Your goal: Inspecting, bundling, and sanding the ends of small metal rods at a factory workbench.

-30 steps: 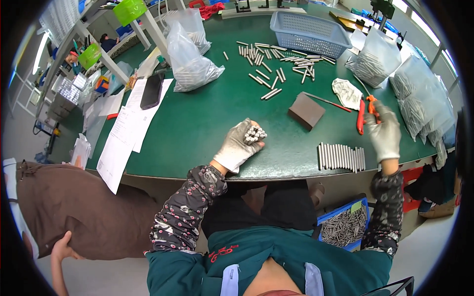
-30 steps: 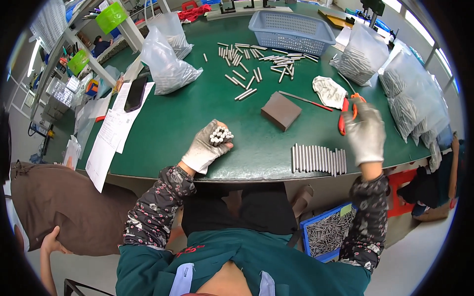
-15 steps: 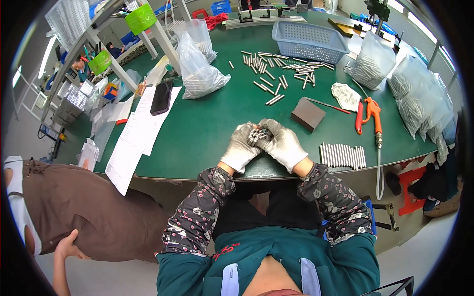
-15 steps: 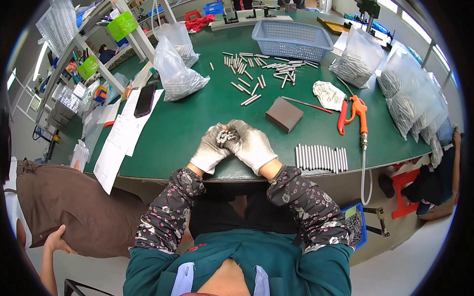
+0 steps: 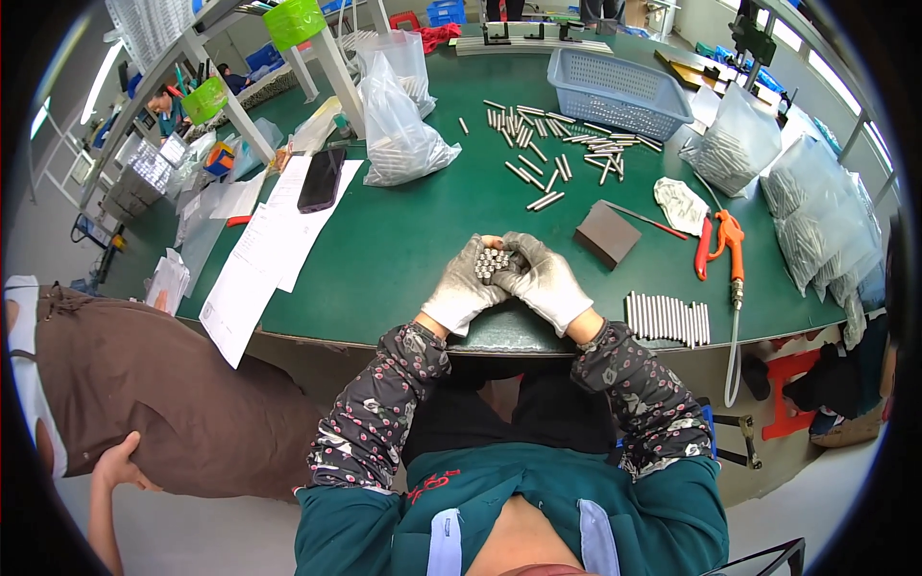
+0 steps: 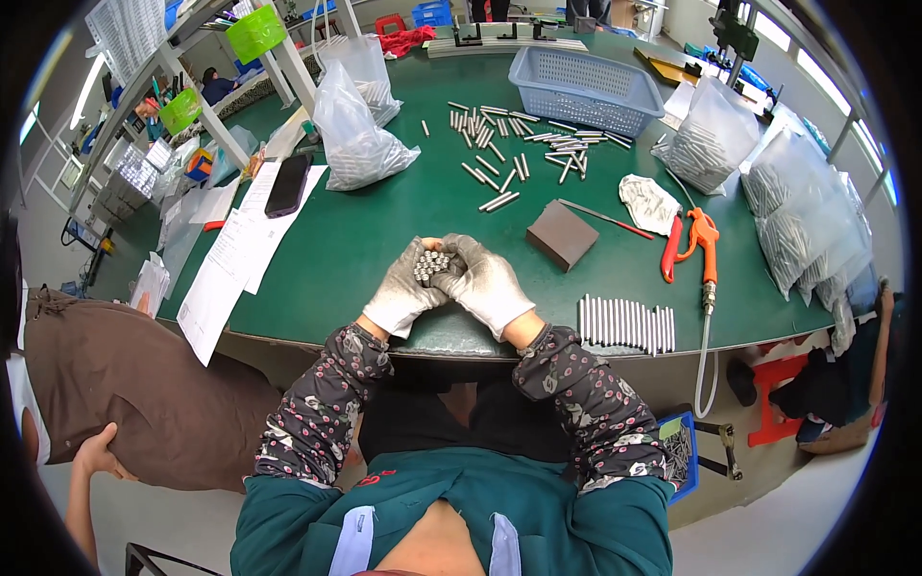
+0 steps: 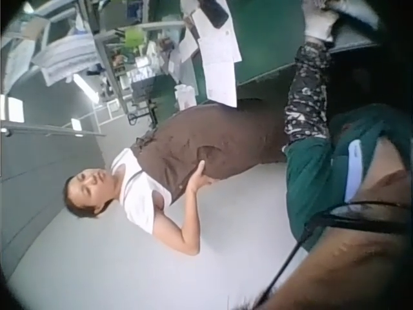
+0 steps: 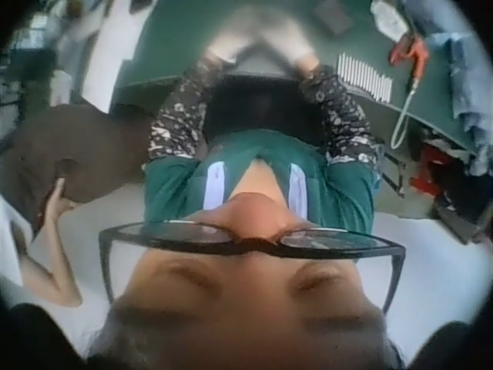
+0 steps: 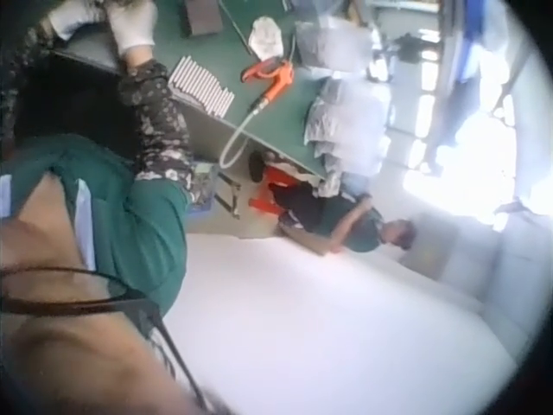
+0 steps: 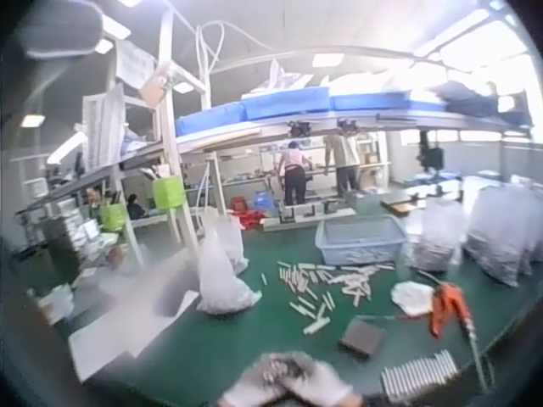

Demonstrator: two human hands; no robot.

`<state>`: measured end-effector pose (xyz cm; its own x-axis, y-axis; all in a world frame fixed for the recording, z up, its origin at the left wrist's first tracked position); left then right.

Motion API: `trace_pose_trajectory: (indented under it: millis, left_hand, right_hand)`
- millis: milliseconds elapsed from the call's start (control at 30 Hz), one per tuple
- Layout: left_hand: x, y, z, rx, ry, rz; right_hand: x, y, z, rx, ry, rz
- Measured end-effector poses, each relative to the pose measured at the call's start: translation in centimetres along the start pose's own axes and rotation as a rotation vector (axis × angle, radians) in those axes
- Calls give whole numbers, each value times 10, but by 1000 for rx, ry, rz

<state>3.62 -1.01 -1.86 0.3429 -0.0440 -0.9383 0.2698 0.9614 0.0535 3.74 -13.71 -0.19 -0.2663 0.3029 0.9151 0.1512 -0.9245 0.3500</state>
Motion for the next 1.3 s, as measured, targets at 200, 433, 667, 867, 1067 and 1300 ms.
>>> trace_pose_trajectory:
  millis: [200, 433, 667, 867, 1067, 1300]
  left_hand:
    - [0, 0, 3, 0, 21, 119]
    - [-7, -1, 3, -33, -13, 356]
    - [-2, -2, -2, -36, 94, 14]
    - [-5, -2, -1, -30, 87, 135]
    - [-1, -1, 0, -20, 76, 136]
    - [38, 10, 0, -123, 44, 153]
  right_hand:
    - [1, 2, 3, 77, -50, -4]
    - [12, 11, 0, 199, -112, 12]
    - [41, 74, 2, -170, -35, -541]
    - [11, 104, 6, -176, -136, -1179]
    - [5, 104, 4, -125, -238, -1217]
    - [90, 37, -17, 64, 430, -664]
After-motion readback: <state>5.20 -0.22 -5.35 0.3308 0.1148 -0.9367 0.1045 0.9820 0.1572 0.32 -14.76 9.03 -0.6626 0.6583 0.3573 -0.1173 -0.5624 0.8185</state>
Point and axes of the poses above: each hand's wrist, its own z-axis towards the middle knuckle, its own y-axis out of the back of the hand, x = y × z, the point moved 4 cm from there along z, towards the middle knuckle, and after that the axes turned 8 degrees about -y, right-handed, at the moved point
